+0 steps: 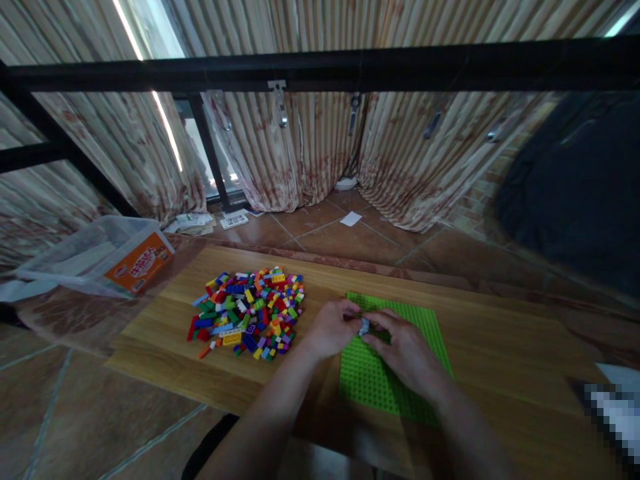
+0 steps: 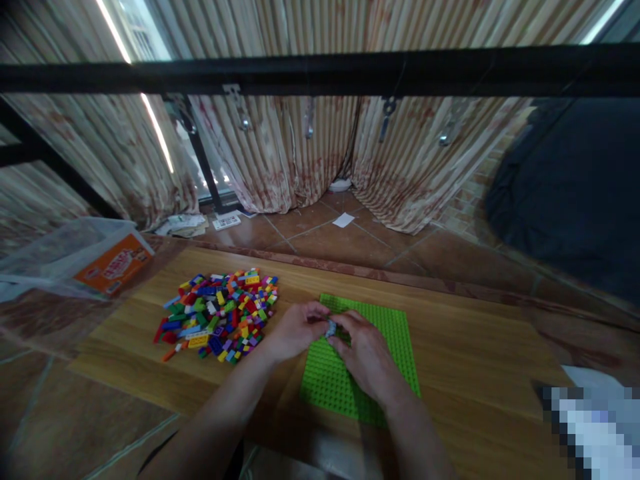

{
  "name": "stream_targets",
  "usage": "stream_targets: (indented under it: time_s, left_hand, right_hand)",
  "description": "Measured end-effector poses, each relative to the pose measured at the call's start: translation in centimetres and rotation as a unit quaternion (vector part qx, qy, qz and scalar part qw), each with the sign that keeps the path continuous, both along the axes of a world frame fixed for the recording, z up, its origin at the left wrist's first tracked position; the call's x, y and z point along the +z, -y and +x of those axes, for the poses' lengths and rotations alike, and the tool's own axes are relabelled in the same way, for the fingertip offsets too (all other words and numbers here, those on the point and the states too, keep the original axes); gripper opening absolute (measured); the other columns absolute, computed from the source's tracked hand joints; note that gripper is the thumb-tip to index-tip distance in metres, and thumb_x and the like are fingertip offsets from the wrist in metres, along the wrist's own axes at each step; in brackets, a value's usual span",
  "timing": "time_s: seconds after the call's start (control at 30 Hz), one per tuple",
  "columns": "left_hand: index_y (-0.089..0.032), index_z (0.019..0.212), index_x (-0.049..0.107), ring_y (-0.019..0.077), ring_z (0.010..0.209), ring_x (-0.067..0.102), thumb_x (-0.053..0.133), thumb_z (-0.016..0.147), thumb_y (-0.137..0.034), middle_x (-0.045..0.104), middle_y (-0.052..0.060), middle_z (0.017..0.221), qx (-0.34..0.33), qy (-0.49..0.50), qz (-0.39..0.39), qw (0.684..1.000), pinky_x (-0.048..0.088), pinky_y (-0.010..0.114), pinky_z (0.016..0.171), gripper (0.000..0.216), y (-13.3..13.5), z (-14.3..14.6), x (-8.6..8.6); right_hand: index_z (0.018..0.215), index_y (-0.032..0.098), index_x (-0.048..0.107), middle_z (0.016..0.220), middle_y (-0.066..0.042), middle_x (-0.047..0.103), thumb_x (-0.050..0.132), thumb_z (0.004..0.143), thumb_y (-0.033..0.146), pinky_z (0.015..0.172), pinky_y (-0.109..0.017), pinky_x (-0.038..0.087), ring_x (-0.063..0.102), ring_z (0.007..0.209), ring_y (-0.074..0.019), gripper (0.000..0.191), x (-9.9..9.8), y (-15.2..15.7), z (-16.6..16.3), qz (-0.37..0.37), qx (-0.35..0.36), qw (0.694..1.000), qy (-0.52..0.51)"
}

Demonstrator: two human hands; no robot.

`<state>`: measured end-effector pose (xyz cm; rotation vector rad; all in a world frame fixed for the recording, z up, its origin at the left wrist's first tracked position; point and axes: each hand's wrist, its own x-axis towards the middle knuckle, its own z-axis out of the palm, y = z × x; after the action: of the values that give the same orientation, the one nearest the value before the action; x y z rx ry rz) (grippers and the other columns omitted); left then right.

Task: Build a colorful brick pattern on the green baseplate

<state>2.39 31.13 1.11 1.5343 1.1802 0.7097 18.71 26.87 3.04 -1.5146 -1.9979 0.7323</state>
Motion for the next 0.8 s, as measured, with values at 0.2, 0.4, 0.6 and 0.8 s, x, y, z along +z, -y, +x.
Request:
stream_targets:
  time_s: [0.2,0.4,0.6,0.8]
  left_hand:
    - [-0.016,0.094,0.069,0.0162,0.087,0.067,0.052,0.079,-0.010,0.074,0.004,0.088,-0.006,-0.088,0.029,0.996,0.052,0.026,0.079,0.023,0.3,-0.3,0.8]
    - [-0.017,0.097,0.069,0.0161,0.086,0.068,0.051,0.079,-0.009,0.074,0.003,0.087,-0.013,-0.113,0.032,0.993,0.053,0.027,0.080,0.026,0.5,-0.1,1.3]
    - [-0.015,0.098,0.067,0.0154,0.083,0.068,0.052,0.079,-0.008,0.074,0.004,0.086,-0.011,-0.082,0.025,0.996,0.053,0.026,0.079,0.026,0.5,0.1,1.0]
    - [-0.017,0.100,0.067,0.0158,0.082,0.068,0.055,0.078,-0.008,0.073,0.002,0.085,0.002,-0.105,0.034,0.994,0.053,0.027,0.078,0.026,0.8,0.5,0.8]
  right_hand:
    - [0.105,0.027,0.070,0.107,-0.005,0.066,0.061,0.083,0.024,0.091,-0.041,0.049,0.061,0.100,-0.0223,0.024,-0.7,0.1,0.7,0.046,0.004,0.997,0.056]
    - [0.106,0.025,0.070,0.108,-0.007,0.065,0.064,0.080,0.024,0.093,-0.044,0.048,0.060,0.102,-0.0247,0.027,-1.2,-0.1,0.8,0.071,-0.013,0.994,0.083]
    - [0.105,0.022,0.069,0.104,-0.007,0.066,0.061,0.082,0.026,0.090,-0.041,0.048,0.061,0.099,-0.0235,0.025,-0.5,0.0,0.8,0.044,-0.051,0.995,0.072]
    - [0.087,0.024,0.071,0.088,-0.003,0.068,0.060,0.081,0.024,0.081,-0.036,0.048,0.063,0.088,-0.0211,0.012,-0.6,-0.2,1.1,0.025,-0.049,0.995,0.080]
